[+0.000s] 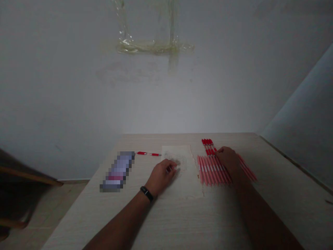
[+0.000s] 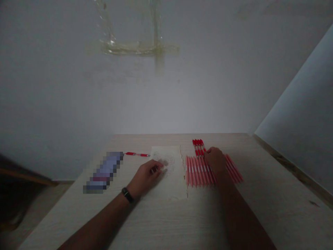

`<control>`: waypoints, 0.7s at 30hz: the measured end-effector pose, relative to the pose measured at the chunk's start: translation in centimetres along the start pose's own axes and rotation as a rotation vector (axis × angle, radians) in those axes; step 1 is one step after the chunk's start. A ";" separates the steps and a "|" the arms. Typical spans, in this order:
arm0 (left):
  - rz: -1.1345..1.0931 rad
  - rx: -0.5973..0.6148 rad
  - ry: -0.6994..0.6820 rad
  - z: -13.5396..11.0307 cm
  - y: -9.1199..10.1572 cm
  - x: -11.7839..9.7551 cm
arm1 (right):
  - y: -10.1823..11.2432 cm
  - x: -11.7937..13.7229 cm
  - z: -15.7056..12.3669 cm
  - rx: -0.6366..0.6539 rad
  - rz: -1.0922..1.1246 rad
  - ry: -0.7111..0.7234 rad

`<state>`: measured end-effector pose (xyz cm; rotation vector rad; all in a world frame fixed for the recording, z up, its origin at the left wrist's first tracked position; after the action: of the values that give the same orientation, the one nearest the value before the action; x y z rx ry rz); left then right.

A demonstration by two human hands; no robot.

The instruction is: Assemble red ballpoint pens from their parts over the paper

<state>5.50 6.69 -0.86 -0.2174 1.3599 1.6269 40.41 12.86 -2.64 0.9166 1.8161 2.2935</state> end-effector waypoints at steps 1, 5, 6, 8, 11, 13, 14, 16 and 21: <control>0.000 -0.002 0.002 0.0 0.0 0.1 | 0.0 0.1 0.0 -0.002 0.000 0.002; -0.003 -0.013 0.008 0.0 0.0 0.3 | 0.2 0.0 0.2 -0.019 0.007 -0.001; -0.006 -0.014 0.007 0.0 0.0 0.3 | 0.4 -0.1 0.2 -0.027 0.012 -0.002; -0.010 -0.013 0.007 0.0 -0.1 0.3 | 0.6 -0.3 0.2 -0.041 0.022 0.006; -0.014 -0.014 0.011 0.0 0.0 0.3 | 0.6 -0.3 0.2 -0.042 0.024 0.039; -0.020 -0.019 0.008 0.0 0.0 0.3 | 0.4 -0.2 0.3 -0.035 0.024 0.056; -0.023 -0.020 0.005 0.0 0.0 0.2 | 0.3 -0.1 0.3 -0.032 0.025 0.063; -0.031 -0.022 0.002 0.0 0.0 0.2 | 0.2 0.1 0.3 -0.030 0.025 0.073; -0.025 -0.005 -0.006 -0.1 -0.1 0.2 | 0.1 0.8 0.0 0.012 0.047 0.111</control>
<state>5.45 6.75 -1.10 -0.2314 1.3434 1.6096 39.81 13.15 -2.24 0.8591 1.8724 2.4102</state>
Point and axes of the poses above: each hand's wrist, its own z-axis towards the middle knuckle, its own y-axis out of the back of the hand, x = y × z, the point moved 6 cm from there along z, towards the middle knuckle, and after that the axes turned 9 degrees about -y, right-handed, at the moved point
